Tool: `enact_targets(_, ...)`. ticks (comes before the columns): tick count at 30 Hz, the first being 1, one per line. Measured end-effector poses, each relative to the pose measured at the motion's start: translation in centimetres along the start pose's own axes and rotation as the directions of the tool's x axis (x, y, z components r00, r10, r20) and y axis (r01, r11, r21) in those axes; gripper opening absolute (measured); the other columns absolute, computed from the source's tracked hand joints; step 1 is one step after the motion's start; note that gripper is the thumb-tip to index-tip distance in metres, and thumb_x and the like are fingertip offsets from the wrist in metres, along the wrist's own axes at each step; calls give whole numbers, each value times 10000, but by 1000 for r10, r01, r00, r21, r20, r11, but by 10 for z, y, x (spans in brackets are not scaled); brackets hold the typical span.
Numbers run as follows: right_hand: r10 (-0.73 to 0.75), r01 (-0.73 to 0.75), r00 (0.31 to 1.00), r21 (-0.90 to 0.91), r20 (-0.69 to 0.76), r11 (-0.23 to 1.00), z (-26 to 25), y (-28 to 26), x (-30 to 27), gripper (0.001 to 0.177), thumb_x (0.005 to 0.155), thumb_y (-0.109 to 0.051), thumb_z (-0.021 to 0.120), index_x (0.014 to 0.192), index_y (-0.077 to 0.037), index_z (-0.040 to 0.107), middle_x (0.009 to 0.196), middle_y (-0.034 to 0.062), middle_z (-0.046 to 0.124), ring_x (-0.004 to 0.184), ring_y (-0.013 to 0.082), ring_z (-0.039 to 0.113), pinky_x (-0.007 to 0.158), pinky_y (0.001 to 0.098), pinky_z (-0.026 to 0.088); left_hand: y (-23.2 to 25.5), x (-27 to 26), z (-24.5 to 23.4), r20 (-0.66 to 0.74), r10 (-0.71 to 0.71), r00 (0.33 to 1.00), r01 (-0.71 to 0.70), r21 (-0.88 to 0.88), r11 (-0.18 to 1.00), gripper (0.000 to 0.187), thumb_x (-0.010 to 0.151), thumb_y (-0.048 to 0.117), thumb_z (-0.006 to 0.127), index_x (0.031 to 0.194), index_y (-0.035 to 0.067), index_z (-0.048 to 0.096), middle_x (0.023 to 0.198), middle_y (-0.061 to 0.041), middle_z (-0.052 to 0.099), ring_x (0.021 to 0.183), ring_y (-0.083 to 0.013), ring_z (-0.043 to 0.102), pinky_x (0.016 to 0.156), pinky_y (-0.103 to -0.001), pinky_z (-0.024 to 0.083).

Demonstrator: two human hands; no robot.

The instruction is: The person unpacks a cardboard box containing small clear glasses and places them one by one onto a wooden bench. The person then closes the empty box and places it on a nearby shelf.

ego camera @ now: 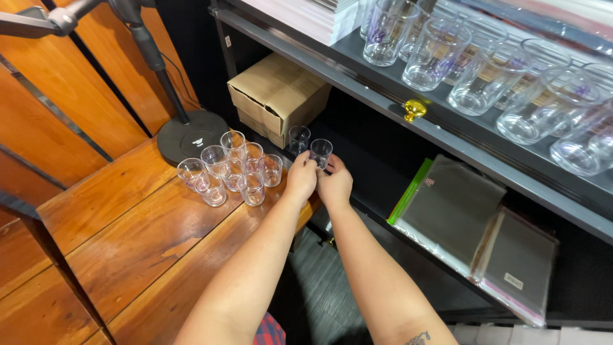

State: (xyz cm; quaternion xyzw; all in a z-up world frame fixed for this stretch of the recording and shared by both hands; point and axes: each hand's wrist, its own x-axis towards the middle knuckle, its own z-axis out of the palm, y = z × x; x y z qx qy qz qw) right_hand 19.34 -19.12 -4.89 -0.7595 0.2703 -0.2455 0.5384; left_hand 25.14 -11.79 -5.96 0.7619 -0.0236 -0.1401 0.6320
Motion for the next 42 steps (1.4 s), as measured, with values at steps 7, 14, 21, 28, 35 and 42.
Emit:
enact_targets(7,23,-22,1000,-64,5,998,10,8,16,581,836,-78,810,1385,-25,625,1304,187,695,1160,268,704,927,312,648,-2,16,9,-23,-19,1000,19,10,1000,599,899,261,584,1478,108,568,1415,-117,648,1385,-255,560,1144,-417,476)
enact_targets(14,82,-82,996,-6,-29,997,19,25,14,667,818,-149,830,1430,-50,584,1265,150,708,1131,192,719,971,324,613,-4,13,13,-100,-49,994,45,-37,998,530,915,258,585,1419,97,609,1333,-109,668,1343,-264,587,1128,-423,491)
enact_targets(21,81,-83,996,66,31,994,18,9,13,677,844,-143,813,1463,-49,556,1324,180,672,1222,236,685,1073,369,552,14,12,14,-50,-55,997,51,-79,996,560,934,258,551,1466,88,587,1381,-124,659,1374,-271,568,1145,-427,475)
enact_targets(28,88,-97,992,94,94,991,16,-1,15,717,893,-132,782,1522,6,466,1425,231,592,1295,266,640,1110,398,524,19,17,12,-4,-45,999,45,-47,998,602,944,262,556,1509,55,541,1438,-175,620,1420,-311,520,1181,-450,434)
enact_targets(35,111,-139,971,122,210,983,10,-11,6,740,921,-173,769,1566,-50,428,1549,182,508,1398,273,544,1116,411,514,33,-3,-1,33,-33,999,34,-31,999,612,942,289,566,1510,62,537,1443,-181,620,1422,-305,519,1187,-444,424)
enact_targets(42,27,-55,977,130,211,990,-3,17,-23,642,920,-103,716,1520,-11,507,1425,196,637,1323,299,611,1121,443,499,23,-63,-13,84,-14,996,15,-6,1000,625,940,320,579,1511,69,533,1449,-188,619,1424,-298,517,1193,-437,413)
